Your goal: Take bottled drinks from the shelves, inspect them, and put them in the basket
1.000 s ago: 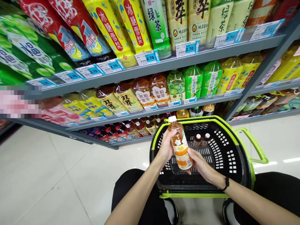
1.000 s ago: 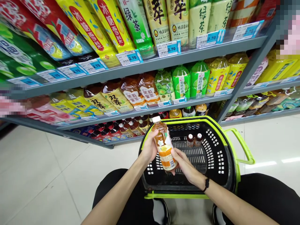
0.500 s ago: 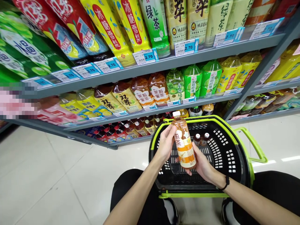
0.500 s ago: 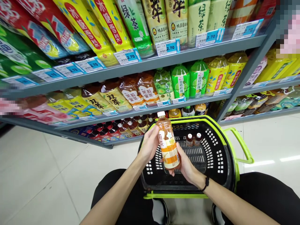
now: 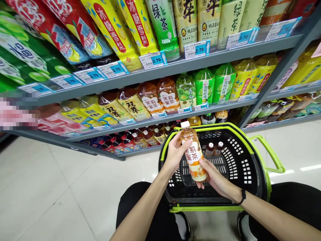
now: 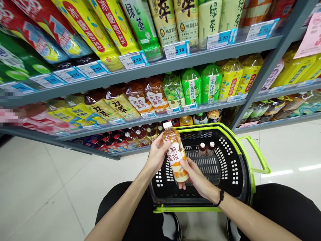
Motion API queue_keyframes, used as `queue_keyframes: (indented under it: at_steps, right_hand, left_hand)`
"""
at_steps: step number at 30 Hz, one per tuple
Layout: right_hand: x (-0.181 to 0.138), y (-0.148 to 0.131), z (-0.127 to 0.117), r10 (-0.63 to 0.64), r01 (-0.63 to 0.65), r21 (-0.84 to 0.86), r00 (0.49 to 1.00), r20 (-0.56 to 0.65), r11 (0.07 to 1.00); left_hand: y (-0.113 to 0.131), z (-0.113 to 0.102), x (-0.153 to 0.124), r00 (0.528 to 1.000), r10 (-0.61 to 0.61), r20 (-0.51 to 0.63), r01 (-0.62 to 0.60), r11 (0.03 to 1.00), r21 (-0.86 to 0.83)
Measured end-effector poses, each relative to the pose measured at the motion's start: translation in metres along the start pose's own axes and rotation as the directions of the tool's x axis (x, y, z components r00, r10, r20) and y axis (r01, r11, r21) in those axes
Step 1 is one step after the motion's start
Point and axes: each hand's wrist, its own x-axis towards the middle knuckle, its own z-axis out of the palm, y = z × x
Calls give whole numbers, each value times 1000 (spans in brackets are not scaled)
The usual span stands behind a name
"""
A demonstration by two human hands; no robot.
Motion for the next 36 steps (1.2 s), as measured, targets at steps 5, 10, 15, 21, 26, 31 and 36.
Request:
queue_keyframes:
  at_steps: [5,10,15,21,26,31,36]
  right_hand:
    - [-2,-2,-1,24,-24,36,1000,9,999]
    - [-2,-4,1,80,-84,62,994,72,994]
    - [0,0,3,160,-161,58,987,22,985]
    - [2,-3,7,202,-200,44,978,-47,979]
    - [3,-14,9,123,-124,3,986,-109,992]
    - [2,-16,6,106,-107,2,979,-173,994]
    - [1,-9,1,183,-177,56,975,-128,983]
  left_hand:
    - [4,-7,-4,995,-9,100,13,999,-40]
    - [9,-10,-7,978,-39,205,58,995,-85]
    - [7,-13,-6,988,-18,154,21,1000,-15]
    - [5,-13,-1,999,39,30,-39,999,2]
    - [6,-13,2,998,66,8,-66,996,60]
    - [2,-12,5,986,147,79,-156,980,124]
    - [-2,-7,3,986,121,114,-136,982,128]
